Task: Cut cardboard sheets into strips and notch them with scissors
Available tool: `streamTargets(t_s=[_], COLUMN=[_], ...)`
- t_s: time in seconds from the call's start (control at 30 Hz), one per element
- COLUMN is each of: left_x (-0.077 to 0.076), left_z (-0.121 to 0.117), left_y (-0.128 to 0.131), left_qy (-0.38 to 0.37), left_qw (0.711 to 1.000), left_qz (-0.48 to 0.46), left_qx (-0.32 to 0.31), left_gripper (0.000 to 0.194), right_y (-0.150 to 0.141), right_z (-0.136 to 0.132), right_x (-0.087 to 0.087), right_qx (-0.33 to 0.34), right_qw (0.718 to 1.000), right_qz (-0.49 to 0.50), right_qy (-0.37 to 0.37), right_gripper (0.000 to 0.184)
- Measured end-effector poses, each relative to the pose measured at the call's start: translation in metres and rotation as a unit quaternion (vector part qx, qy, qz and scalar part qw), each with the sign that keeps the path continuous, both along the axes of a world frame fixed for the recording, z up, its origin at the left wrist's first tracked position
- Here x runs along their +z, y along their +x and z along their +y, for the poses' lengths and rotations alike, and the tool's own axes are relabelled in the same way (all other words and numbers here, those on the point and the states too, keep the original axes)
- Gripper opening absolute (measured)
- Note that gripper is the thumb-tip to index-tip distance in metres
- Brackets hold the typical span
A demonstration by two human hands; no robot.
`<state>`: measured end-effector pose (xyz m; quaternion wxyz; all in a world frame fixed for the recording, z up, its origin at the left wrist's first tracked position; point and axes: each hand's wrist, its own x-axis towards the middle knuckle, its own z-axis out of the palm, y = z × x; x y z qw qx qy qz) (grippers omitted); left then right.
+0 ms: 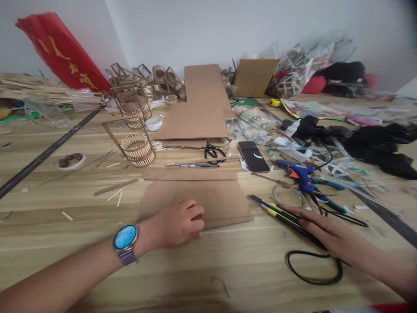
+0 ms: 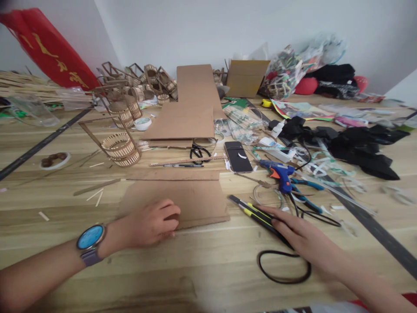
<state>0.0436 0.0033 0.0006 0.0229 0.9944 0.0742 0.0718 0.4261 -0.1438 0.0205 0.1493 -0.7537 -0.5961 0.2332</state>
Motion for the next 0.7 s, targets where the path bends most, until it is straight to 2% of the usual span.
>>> streamTargets(t_s=[0.13,0.23,0.4,0.5,0.7], left_x=[-0.005,-0.012,-0.022,-0.025,-0.028], left_z=[0.006,0.004,-0.004,-0.002,0.006], left_y=[0.019,0.024,0.023,0.021,0.022], left_qy=[0.028,0.051,0.062,0.068,0.043], left_qw=[0.999,0.997,0.995,0.993,0.997], left_qz=[-0.025,-0.045,-0.074,-0.082,-0.015], left_qx=[-0.020,-0.022,-0.021,-0.043,-0.061], left_gripper=[0.023,0.021,0.018,0.032,0.052], right_y=[-0.006,-0.007,0.001,0.005,0.006], right_z=[0.005,0.007,0.009,0.010,0.014], right_x=[-0.002,-0.004,-0.011,-0.015,-0.019], right_qx=[0.088,0.133,0.160,0.164,0.187], right_qw=[0.995,0.991,0.987,0.986,0.981], right_qz=[0.001,-0.016,-0.027,-0.029,-0.025], right_qy=[-0.041,-0.024,-0.004,0.011,0.034], right_gripper=[0.071,0.064,0.055,0.051,0.051])
